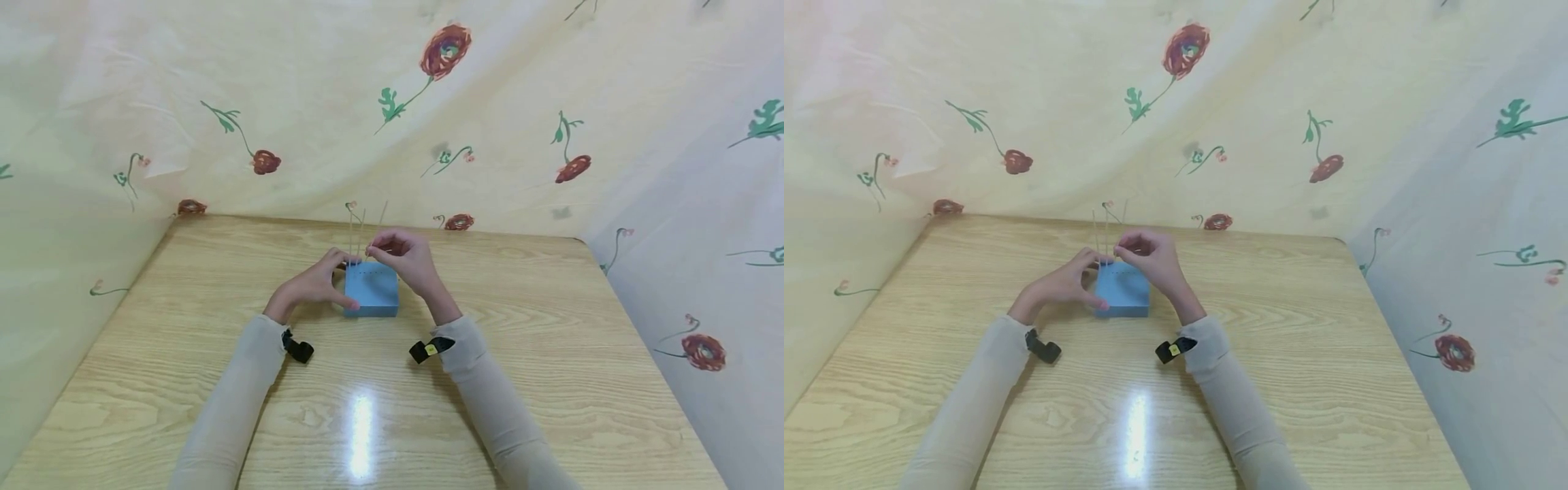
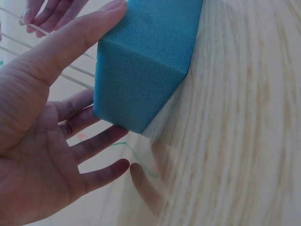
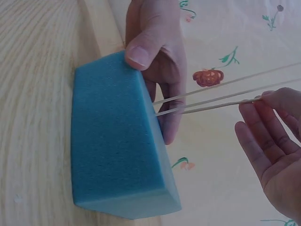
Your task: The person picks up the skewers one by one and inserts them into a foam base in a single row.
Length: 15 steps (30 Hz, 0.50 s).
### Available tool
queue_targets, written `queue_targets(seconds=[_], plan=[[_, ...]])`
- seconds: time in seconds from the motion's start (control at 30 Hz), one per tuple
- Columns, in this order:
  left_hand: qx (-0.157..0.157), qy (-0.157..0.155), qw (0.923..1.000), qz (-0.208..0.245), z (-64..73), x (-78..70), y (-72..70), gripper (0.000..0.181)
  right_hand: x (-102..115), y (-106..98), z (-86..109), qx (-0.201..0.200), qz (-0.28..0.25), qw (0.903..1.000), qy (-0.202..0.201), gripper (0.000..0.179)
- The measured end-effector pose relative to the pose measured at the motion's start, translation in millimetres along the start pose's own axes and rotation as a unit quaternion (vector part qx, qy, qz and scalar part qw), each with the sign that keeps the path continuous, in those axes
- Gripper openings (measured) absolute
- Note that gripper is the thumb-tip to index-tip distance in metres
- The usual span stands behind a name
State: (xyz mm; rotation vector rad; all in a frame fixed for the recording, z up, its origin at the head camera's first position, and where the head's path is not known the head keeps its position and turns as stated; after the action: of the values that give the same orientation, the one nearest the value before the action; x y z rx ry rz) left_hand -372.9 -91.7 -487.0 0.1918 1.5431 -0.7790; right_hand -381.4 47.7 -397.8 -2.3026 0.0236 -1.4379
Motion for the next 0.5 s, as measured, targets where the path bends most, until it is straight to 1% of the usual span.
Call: queue_targets(seconds=[0.27, 0.5], plan=[[0.0, -0.001, 1.0, -0.001, -0.6, 1.9, 0.3, 0.091, -2.1, 4.2, 0.7, 0.0, 0.015, 0.9998, -0.01, 0.01], [-0.005, -0.001, 1.0, 0.001, -0.5, 1.8, -0.5, 0.092, -3.8, 4.7, 1.0, -0.002, 0.021, 0.9998, -0.006, 0.01]])
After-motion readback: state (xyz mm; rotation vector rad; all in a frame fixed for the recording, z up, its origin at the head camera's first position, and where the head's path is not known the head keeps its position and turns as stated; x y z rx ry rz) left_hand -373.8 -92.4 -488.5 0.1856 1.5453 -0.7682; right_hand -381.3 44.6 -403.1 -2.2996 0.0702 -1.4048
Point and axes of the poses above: each hand's wrist, its own z-axis away from the middle knuckle, its own y-axis out of the palm, x = y × z, the point moved 10 cm from there along -z, towards the middle knuckle, and after that the axes turned 9 degrees about z, right-handed, at the moved point
